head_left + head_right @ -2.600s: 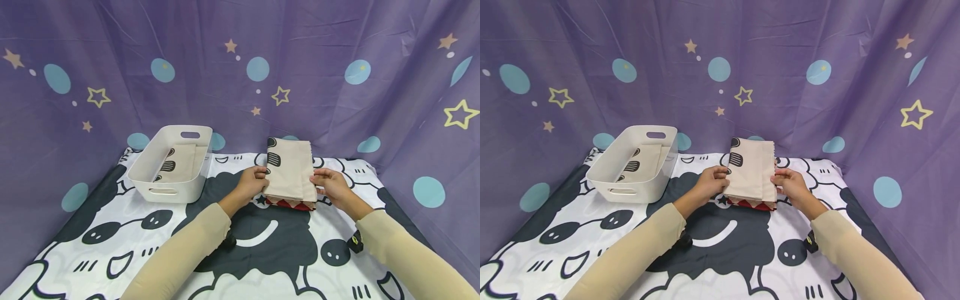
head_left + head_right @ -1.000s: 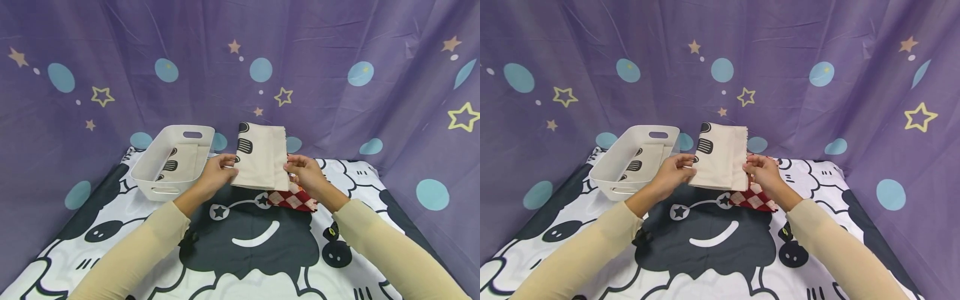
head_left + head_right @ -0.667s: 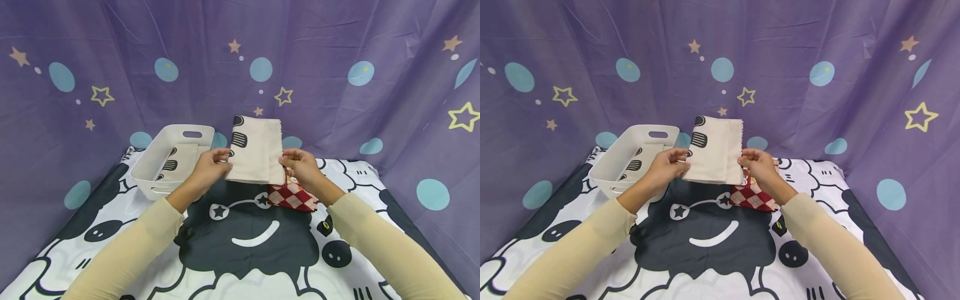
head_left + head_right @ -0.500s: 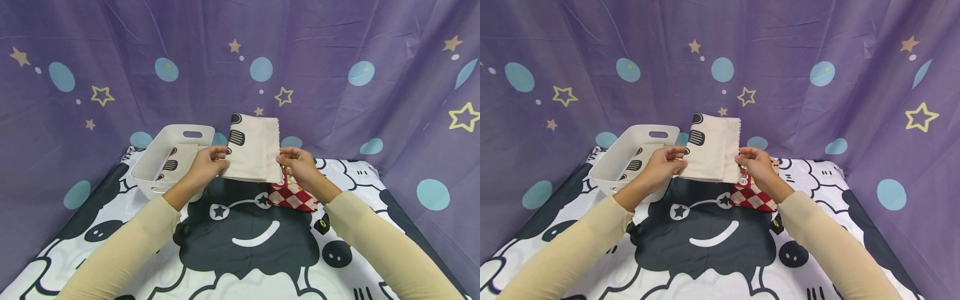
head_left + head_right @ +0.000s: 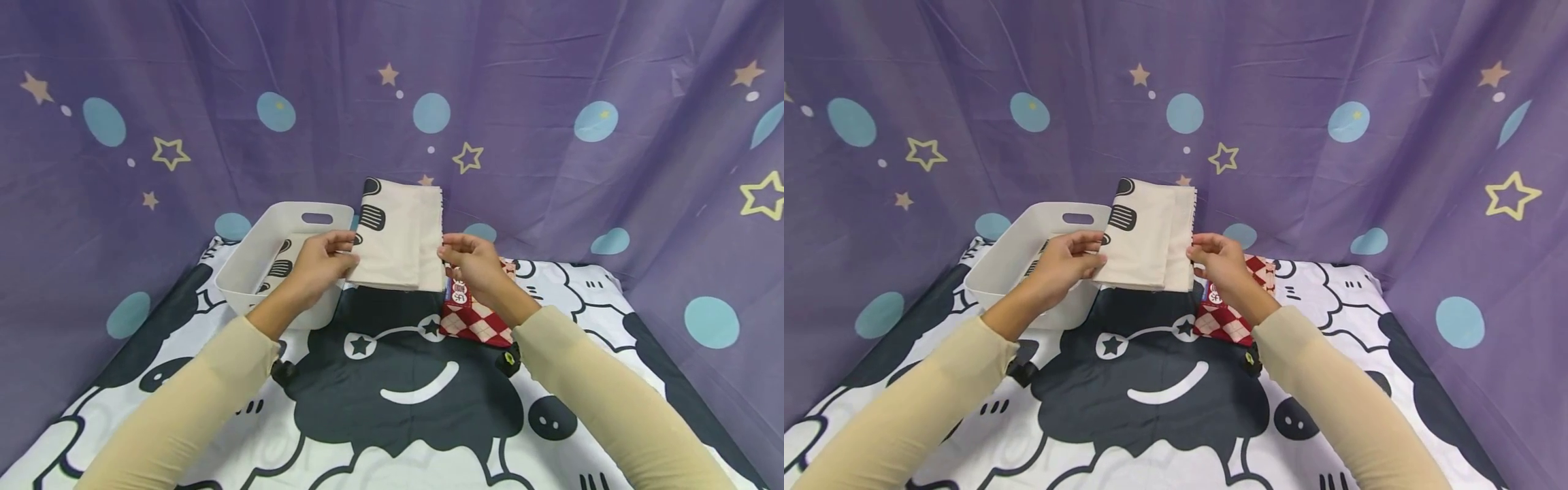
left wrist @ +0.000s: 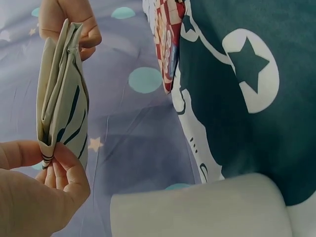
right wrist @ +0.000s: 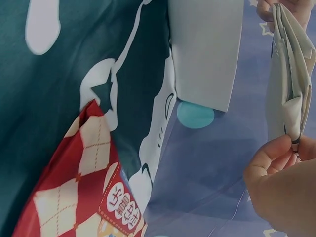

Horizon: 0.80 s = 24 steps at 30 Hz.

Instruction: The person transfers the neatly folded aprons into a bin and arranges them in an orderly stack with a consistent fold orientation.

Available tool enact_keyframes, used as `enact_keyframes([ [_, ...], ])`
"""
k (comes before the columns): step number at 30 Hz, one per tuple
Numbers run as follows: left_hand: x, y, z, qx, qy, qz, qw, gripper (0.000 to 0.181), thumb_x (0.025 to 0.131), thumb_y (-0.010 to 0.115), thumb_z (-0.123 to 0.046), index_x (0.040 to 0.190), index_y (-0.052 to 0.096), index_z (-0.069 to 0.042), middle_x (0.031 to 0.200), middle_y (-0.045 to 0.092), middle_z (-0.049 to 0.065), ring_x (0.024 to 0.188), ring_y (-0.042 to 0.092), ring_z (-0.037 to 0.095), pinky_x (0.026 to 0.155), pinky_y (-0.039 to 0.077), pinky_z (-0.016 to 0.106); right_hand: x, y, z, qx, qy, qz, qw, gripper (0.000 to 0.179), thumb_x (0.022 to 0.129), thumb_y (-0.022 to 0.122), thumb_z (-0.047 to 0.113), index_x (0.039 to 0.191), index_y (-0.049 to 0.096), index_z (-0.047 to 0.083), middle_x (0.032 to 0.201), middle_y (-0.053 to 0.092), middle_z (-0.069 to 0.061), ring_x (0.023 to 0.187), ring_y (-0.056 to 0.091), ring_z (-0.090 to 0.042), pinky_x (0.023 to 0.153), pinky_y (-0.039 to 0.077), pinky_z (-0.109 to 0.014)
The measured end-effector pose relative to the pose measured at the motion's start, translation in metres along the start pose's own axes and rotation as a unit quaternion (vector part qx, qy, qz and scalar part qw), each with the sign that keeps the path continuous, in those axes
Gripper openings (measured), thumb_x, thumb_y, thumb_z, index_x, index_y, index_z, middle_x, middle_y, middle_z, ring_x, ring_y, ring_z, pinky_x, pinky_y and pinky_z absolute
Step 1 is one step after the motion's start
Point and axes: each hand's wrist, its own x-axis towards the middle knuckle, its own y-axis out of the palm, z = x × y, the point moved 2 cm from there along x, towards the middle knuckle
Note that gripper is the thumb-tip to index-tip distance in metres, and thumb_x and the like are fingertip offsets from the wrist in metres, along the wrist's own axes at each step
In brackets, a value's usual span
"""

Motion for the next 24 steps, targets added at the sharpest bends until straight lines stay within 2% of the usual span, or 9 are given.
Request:
enact_keyframes([
  [7,0.0,-0.014,0.002,0.021,-0.003,-0.013,0.9997,0.045,0.095,0.064,0.0,0.14,0.058,0.001,0.123,0.057,0.017,0.099,0.055,0.02,0.07,0.053,0.02,0.005,0.014,0.002,0.017,-0.005,0.001,0.9998,0.031,0.101,0.063,0.003,0.13,0.058,-0.004,0.099,0.061,-0.004,0.09,0.06,-0.015,0.07,0.055,-0.026],
  [12,0.002,-0.025,0.006,0.015,-0.011,-0.018,0.9997,0.047,0.095,0.064,0.001,0.141,0.057,0.0,0.122,0.056,0.015,0.101,0.055,0.02,0.07,0.054,0.021,0.008,0.027,0.005,0.024,-0.006,0.002,0.9997,0.029,0.1,0.064,0.003,0.127,0.06,-0.004,0.098,0.063,-0.004,0.089,0.062,-0.015,0.07,0.056,-0.027],
  [18,0.003,-0.038,0.007,0.007,-0.011,-0.021,0.9997,0.048,0.094,0.064,0.003,0.141,0.056,0.003,0.118,0.056,0.015,0.094,0.055,0.014,0.07,0.053,0.019,0.015,0.04,0.006,0.032,-0.006,-0.001,0.9995,0.027,0.099,0.066,0.003,0.125,0.062,-0.003,0.1,0.063,-0.005,0.091,0.063,-0.017,0.073,0.057,-0.03],
  [24,0.003,-0.05,0.01,0.001,-0.017,-0.024,0.9996,0.049,0.094,0.065,0.003,0.142,0.055,0.005,0.115,0.056,0.013,0.092,0.056,0.011,0.071,0.054,0.019,0.021,0.051,0.005,0.043,-0.011,-0.001,0.999,0.027,0.097,0.069,0.003,0.123,0.065,-0.004,0.098,0.064,-0.006,0.087,0.063,-0.016,0.069,0.056,-0.029],
])
